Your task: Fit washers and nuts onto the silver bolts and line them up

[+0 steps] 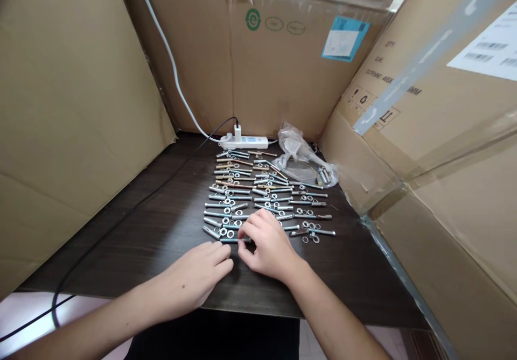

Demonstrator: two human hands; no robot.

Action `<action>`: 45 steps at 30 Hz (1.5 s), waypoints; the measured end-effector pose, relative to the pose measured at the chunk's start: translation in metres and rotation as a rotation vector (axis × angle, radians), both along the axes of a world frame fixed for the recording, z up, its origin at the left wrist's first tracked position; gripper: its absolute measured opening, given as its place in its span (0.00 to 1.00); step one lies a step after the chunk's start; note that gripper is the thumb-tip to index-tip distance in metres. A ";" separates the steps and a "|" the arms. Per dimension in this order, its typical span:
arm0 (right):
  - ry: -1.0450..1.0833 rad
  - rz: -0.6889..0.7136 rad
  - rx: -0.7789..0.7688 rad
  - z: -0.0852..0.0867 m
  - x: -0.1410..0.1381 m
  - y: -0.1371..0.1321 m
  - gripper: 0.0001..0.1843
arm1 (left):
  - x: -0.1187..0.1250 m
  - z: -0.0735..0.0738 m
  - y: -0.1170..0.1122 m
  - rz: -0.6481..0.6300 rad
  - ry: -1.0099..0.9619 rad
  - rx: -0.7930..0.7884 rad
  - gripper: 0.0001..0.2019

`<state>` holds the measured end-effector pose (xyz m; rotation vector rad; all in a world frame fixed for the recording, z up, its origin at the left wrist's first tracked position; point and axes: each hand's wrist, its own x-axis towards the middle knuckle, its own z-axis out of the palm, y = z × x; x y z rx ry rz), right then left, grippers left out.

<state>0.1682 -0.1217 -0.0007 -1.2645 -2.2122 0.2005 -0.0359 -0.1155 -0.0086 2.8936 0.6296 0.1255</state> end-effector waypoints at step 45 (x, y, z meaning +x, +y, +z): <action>0.085 -0.081 0.047 0.008 0.015 0.004 0.05 | 0.010 0.033 -0.010 -0.017 -0.272 -0.092 0.08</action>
